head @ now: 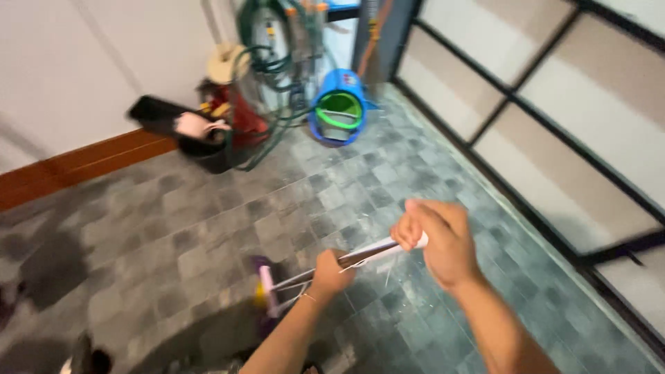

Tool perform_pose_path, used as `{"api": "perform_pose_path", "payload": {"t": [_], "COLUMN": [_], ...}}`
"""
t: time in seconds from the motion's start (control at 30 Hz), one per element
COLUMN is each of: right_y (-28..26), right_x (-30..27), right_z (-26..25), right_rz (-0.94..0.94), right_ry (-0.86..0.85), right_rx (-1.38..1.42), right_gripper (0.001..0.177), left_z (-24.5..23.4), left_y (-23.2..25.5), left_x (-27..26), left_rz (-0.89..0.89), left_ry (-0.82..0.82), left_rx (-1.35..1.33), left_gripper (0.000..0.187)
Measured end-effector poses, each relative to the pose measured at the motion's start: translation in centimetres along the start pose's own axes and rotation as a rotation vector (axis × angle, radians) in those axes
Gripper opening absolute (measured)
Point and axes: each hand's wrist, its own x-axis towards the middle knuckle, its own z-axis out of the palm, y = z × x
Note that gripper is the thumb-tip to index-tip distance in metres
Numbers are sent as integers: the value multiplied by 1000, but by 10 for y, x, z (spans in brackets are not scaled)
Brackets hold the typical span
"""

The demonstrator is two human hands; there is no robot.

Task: The recorder is sweeping the floor and then laying down a floor mat.

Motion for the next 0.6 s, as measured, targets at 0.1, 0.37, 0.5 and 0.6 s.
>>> {"api": "perform_pose_path", "payload": {"t": [0.1,0.37,0.5,0.6], "right_y": [-17,24,-8,-104], "right_x": [12,-52,-130,-184], "right_z": [12,10,-85,-120], "right_rz": [-45,-299,-250,-333], "right_ry": [-85,-374,142,376], "right_rx": [-315,-660,-634,-472], "right_gripper": [31,28,16,13], "left_z": [21,67,88,101], "left_y": [29,53,134,238], "left_x": [27,69,35,-15], "left_rz": [93,654,710,748], "left_ry": [52,158,10,-229], "left_rx": [-189,-467,-357,-281], "left_gripper": [20,18,21,32]}}
